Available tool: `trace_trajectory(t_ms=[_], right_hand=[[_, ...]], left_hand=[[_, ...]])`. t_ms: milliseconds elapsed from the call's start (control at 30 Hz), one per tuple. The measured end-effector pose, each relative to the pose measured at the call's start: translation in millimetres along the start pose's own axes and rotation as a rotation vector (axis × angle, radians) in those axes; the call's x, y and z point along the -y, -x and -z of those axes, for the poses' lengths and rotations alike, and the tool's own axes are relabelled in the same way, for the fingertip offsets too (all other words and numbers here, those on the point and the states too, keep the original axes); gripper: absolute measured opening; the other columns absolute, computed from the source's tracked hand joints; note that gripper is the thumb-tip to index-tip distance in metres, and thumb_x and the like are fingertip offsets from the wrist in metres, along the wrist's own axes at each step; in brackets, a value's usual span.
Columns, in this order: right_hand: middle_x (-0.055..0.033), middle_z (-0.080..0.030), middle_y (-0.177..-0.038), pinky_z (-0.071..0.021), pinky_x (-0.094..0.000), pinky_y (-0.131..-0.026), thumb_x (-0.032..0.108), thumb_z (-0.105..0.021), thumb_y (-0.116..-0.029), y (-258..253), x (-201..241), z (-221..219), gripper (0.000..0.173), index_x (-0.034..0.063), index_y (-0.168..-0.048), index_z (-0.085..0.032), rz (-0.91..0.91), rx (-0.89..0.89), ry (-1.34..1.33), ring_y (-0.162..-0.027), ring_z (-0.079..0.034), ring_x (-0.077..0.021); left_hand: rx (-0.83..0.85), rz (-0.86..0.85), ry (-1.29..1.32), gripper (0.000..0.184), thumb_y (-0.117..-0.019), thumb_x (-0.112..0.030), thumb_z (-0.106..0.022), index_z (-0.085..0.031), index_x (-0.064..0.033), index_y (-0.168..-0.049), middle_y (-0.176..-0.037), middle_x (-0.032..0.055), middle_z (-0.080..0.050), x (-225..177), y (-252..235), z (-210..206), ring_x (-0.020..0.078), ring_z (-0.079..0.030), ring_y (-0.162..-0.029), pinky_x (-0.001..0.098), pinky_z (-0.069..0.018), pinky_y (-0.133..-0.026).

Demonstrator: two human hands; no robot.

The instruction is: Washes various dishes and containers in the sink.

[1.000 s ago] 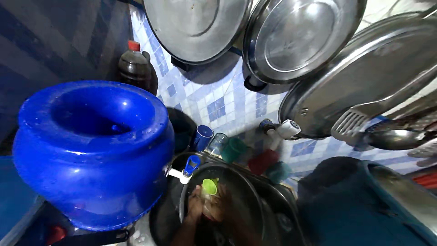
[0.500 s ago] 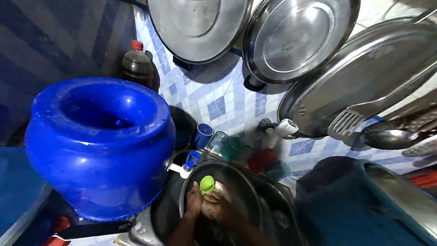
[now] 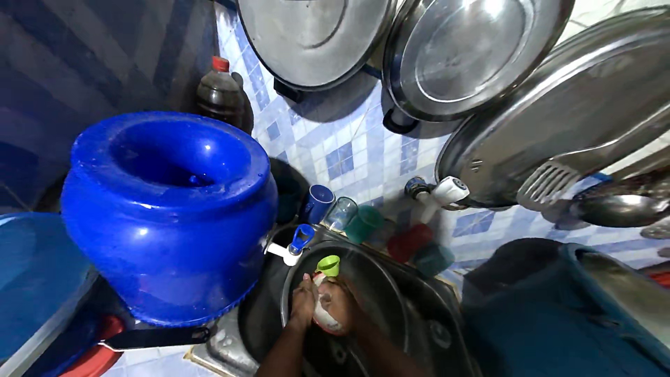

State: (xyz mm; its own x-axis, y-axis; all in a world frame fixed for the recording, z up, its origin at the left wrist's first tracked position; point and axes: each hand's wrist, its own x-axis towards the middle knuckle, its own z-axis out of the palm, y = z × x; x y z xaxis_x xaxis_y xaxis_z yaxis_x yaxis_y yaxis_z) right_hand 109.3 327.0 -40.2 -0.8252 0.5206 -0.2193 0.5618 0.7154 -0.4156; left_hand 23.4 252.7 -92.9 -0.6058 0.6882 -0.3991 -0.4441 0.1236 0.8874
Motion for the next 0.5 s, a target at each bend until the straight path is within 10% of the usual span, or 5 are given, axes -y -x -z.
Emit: trace_trajectory(t_ms=[367,500], right_hand=[[-0.0246,-0.065,-0.126,-0.0386,-0.0464,-0.115,0.010,-0.058,-0.0959,-2.9,5.5,3.5,0.025,-0.0064,-0.110,-0.071,0.015,0.086,0.132,-0.128,-0.056,-0.0367],[-0.0242,-0.056,-0.142,-0.0369,-0.0566,-0.115,0.028,-0.064,-0.0958,2.0,-10.4,1.2,0.043,-0.0015,-0.127,-0.067,-0.174,-0.102,0.223,-0.138,-0.048,-0.0409]], left_hand=[[-0.013,0.012,-0.021,0.054,-0.1140,-0.031,-0.028,-0.059,0.0094,-0.132,-0.136,0.0276,-0.059,-6.2,4.8,1.3,0.0318,-0.056,-0.129,0.0458,-0.0409,-0.112],[-0.021,0.090,0.016,0.052,-0.1137,-0.032,-0.031,-0.058,0.0070,-0.135,-0.139,0.0264,-0.057,-3.4,3.6,3.2,0.0323,-0.054,-0.131,0.0479,-0.0412,-0.112]])
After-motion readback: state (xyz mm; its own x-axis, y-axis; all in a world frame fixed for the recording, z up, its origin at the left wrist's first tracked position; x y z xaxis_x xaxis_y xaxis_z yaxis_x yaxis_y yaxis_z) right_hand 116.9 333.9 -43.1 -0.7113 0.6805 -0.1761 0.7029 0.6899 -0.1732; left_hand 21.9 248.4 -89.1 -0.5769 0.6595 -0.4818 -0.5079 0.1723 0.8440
